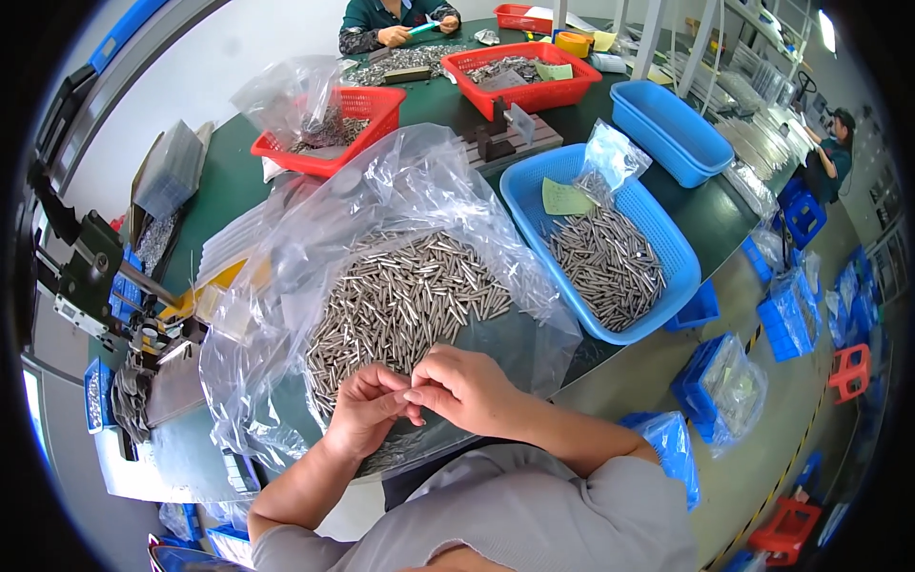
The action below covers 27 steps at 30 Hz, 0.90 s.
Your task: Inspecting and sorting small metal pins on a factory workbench.
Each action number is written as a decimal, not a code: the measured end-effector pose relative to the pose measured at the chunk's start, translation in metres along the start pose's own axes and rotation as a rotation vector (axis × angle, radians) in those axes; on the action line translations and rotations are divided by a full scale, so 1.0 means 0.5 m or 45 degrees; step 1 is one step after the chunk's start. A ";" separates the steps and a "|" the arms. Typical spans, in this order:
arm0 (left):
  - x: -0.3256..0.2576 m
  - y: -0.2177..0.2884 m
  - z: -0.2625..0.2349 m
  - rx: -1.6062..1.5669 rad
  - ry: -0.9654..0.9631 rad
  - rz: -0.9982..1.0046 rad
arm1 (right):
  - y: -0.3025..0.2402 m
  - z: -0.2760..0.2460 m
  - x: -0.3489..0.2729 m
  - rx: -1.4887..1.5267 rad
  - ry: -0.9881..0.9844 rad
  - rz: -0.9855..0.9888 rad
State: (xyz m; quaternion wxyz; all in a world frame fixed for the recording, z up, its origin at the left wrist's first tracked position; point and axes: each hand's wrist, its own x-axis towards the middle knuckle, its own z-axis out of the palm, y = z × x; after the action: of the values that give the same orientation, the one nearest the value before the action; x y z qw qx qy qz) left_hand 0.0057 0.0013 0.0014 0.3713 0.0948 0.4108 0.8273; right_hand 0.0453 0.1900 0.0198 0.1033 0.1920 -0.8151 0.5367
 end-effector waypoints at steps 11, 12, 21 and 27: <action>-0.010 -0.001 0.011 0.084 -0.009 0.009 | -0.015 -0.003 -0.022 -0.186 0.090 -0.186; -0.015 -0.003 0.015 0.060 0.012 0.018 | -0.025 -0.006 -0.028 -0.145 0.122 -0.156; 0.002 0.011 -0.002 0.049 0.203 0.186 | -0.035 -0.268 -0.005 -1.247 0.728 0.019; 0.028 0.015 -0.008 0.026 0.173 0.202 | -0.041 -0.202 0.001 -1.231 0.583 -0.170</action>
State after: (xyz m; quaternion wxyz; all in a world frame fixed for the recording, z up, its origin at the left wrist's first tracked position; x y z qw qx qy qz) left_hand -0.0098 0.0057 0.0025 0.2749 0.0744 0.4347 0.8544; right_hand 0.0496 0.2752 0.0780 0.3887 0.0519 -0.9119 0.1208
